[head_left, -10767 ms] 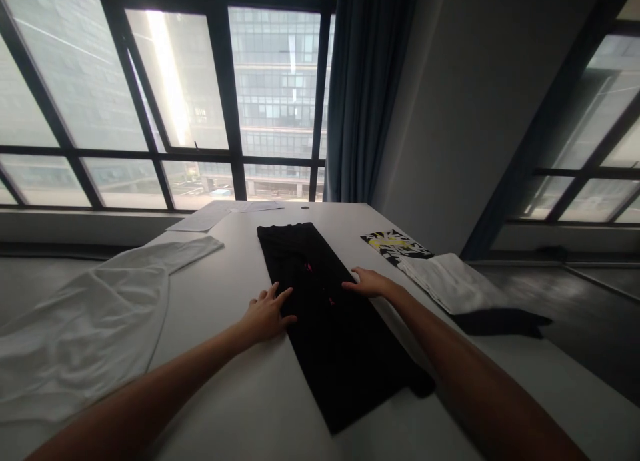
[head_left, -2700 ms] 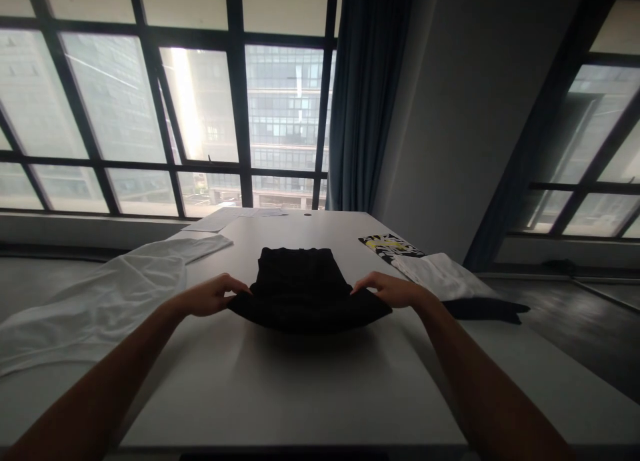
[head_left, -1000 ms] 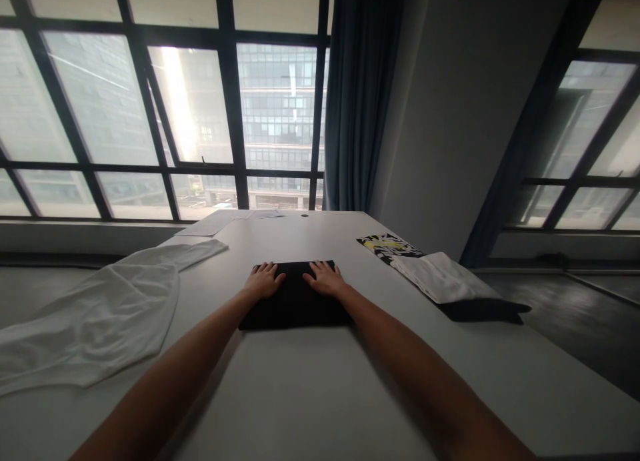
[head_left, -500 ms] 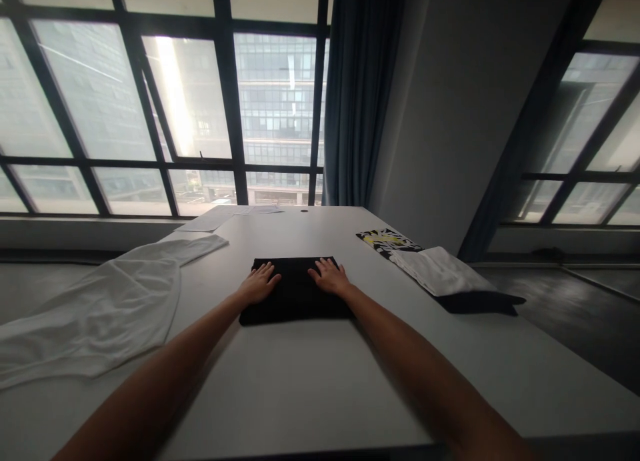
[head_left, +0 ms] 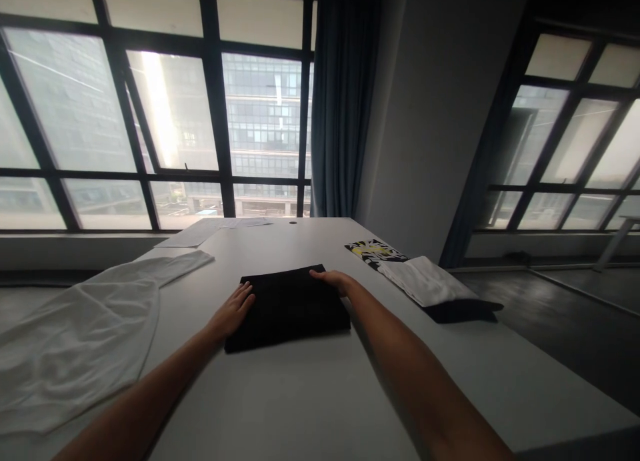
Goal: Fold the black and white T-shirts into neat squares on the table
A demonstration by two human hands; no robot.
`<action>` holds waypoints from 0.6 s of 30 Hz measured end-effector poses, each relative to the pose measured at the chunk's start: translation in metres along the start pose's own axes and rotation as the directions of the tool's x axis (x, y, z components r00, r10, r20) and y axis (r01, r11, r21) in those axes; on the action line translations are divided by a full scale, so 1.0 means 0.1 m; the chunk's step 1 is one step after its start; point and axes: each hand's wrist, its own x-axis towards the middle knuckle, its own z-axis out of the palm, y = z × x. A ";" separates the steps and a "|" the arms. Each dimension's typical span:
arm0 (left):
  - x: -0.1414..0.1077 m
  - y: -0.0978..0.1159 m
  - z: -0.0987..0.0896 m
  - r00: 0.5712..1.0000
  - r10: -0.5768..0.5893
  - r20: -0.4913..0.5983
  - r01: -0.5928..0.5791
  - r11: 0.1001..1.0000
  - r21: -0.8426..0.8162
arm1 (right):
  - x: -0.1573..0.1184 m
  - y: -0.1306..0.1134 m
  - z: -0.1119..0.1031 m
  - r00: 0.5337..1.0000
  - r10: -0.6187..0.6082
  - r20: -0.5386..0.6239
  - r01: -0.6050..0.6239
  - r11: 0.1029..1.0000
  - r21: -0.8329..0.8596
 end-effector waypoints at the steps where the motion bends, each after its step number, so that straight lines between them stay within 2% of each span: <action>1: -0.02 -0.02 -0.02 1.000 -0.001 -0.010 0.001 1.000 -0.009 | 0.00 -0.01 -0.01 0.997 0.047 0.065 -0.053 0.995 0.083; 3: -0.04 -0.08 -0.06 1.000 -0.007 -0.024 0.007 1.000 -0.015 | -0.01 -0.03 -0.03 0.986 0.095 0.141 -0.122 0.972 0.199; 6: -0.06 -0.16 -0.12 0.999 -0.018 -0.042 0.017 1.000 -0.018 | -0.04 -0.08 -0.04 0.988 0.065 0.140 -0.091 0.977 0.191; 8: -0.08 -0.20 -0.16 0.998 -0.034 -0.051 0.033 0.999 -0.022 | -0.04 -0.15 -0.05 0.997 -0.007 0.077 -0.002 0.992 0.124; 10: -0.10 -0.21 -0.19 0.997 -0.055 -0.059 0.054 0.998 -0.015 | -0.01 -0.27 -0.08 0.984 -0.166 -0.062 0.169 0.985 0.040; 11: -0.11 -0.21 -0.20 0.996 -0.068 -0.061 0.068 0.998 -0.005 | 0.02 -0.34 -0.12 0.956 -0.254 -0.147 0.256 0.967 -0.007; 13: -0.14 -0.20 -0.21 0.994 -0.095 -0.054 0.096 0.995 0.027 | 0.09 -0.48 -0.22 0.866 -0.392 -0.311 0.381 0.919 -0.096; 16: -0.17 -0.17 -0.18 0.991 -0.135 -0.004 0.134 0.985 0.110 | 0.21 -0.68 -0.43 0.729 -0.475 -0.492 0.459 0.873 -0.164; 18: -0.18 -0.14 -0.16 0.988 -0.151 0.027 0.144 0.974 0.176 | 0.29 -0.78 -0.60 0.656 -0.518 -0.549 0.509 0.841 -0.184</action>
